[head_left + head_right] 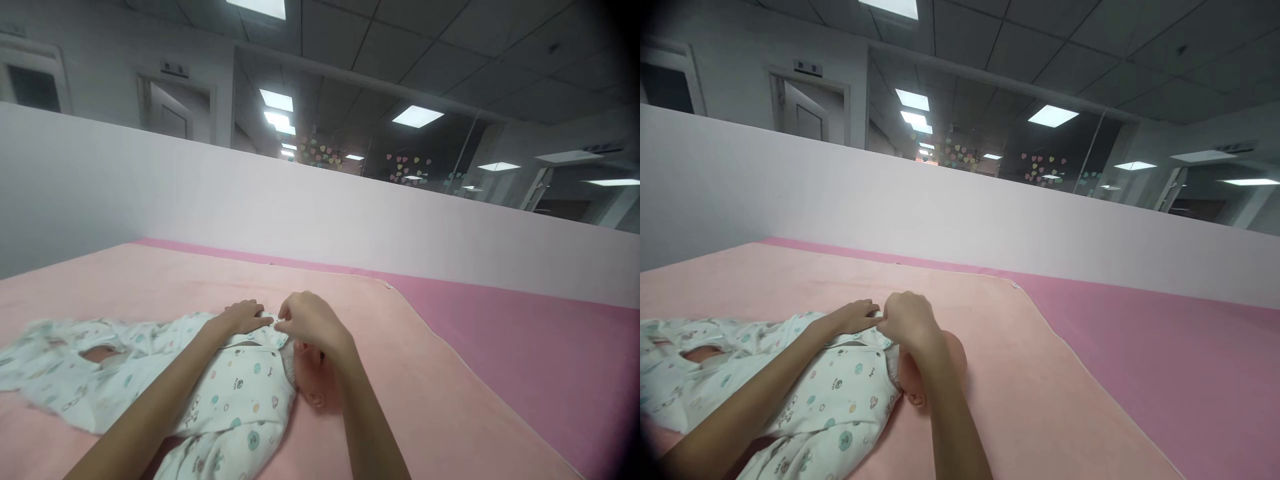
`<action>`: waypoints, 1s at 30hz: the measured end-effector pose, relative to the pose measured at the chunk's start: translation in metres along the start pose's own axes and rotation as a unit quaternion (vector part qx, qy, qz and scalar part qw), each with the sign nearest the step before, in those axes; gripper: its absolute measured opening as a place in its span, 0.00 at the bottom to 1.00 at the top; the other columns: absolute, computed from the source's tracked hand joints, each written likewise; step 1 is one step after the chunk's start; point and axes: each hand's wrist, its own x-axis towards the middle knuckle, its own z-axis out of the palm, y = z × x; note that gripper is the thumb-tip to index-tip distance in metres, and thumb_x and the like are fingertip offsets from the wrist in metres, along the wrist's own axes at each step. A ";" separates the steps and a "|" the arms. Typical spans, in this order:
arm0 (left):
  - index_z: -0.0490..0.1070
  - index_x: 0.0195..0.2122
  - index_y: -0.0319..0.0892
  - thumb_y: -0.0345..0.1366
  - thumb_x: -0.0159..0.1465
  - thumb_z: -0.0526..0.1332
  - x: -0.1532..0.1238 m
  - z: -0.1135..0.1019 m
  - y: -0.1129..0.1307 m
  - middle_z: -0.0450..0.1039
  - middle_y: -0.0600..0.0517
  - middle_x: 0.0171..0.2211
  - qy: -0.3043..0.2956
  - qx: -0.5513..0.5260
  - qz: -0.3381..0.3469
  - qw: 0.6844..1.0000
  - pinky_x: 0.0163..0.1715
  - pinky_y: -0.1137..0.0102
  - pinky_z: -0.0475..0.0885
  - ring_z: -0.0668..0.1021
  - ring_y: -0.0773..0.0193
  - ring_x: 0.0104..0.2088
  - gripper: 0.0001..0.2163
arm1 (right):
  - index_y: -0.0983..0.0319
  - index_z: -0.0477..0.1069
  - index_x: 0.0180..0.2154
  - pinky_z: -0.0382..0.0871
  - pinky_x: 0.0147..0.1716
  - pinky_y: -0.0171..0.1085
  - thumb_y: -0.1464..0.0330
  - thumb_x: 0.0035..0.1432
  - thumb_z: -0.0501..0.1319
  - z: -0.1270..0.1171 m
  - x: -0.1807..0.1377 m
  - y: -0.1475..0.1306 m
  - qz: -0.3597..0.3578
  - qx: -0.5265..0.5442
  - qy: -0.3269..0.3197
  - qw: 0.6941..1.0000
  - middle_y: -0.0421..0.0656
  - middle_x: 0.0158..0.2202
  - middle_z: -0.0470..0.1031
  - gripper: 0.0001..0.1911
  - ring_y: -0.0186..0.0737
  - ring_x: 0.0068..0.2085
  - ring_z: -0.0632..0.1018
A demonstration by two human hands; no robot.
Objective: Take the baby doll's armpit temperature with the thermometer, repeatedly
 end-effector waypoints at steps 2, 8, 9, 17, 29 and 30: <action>0.70 0.32 0.42 0.58 0.54 0.46 0.001 0.000 0.000 0.72 0.45 0.38 0.002 0.006 0.006 1.000 0.36 0.64 0.66 0.74 0.55 0.36 0.24 | 0.59 0.72 0.36 0.63 0.29 0.28 0.64 0.54 0.55 -0.014 -0.007 0.011 0.009 0.080 0.086 0.993 0.40 0.35 0.76 0.10 0.32 0.34 0.75; 0.71 0.37 0.43 0.57 0.55 0.47 0.001 0.000 0.001 0.71 0.43 0.41 0.001 0.025 -0.002 1.000 0.39 0.62 0.65 0.73 0.51 0.41 0.25 | 0.63 0.71 0.28 0.63 0.29 0.30 0.63 0.53 0.54 -0.021 -0.003 0.080 0.072 0.231 0.147 0.959 0.42 0.30 0.75 0.12 0.34 0.32 0.74; 0.71 0.37 0.43 0.57 0.55 0.46 0.000 0.000 0.001 0.71 0.43 0.42 0.000 0.024 -0.003 1.000 0.39 0.62 0.65 0.73 0.51 0.41 0.25 | 0.64 0.71 0.28 0.64 0.31 0.31 0.63 0.52 0.55 -0.012 -0.001 0.094 0.069 0.275 0.123 0.951 0.42 0.30 0.75 0.11 0.34 0.33 0.74; 0.71 0.39 0.42 0.58 0.55 0.46 -0.002 -0.004 0.002 0.70 0.41 0.44 0.000 0.013 0.001 1.000 0.38 0.61 0.65 0.73 0.50 0.41 0.26 | 0.67 0.67 0.39 0.66 0.43 0.34 0.57 0.59 0.48 0.094 -0.025 0.144 0.153 0.637 0.028 0.755 0.50 0.40 0.74 0.21 0.37 0.43 0.76; 0.71 0.41 0.44 0.58 0.54 0.46 0.004 0.003 -0.005 0.70 0.43 0.44 0.003 0.023 0.000 1.000 0.41 0.59 0.64 0.73 0.49 0.43 0.27 | 0.67 0.69 0.42 0.62 0.48 0.46 0.49 0.53 0.51 0.132 -0.023 0.142 0.135 0.842 -0.039 0.522 0.50 0.41 0.75 0.29 0.47 0.43 0.76; 0.71 0.40 0.44 0.58 0.55 0.46 0.004 0.002 -0.005 0.70 0.43 0.43 0.005 0.024 0.002 1.000 0.41 0.60 0.65 0.73 0.49 0.42 0.26 | 0.67 0.69 0.43 0.61 0.48 0.48 0.48 0.53 0.50 0.133 -0.024 0.139 0.133 0.844 -0.060 0.516 0.51 0.41 0.75 0.30 0.49 0.43 0.75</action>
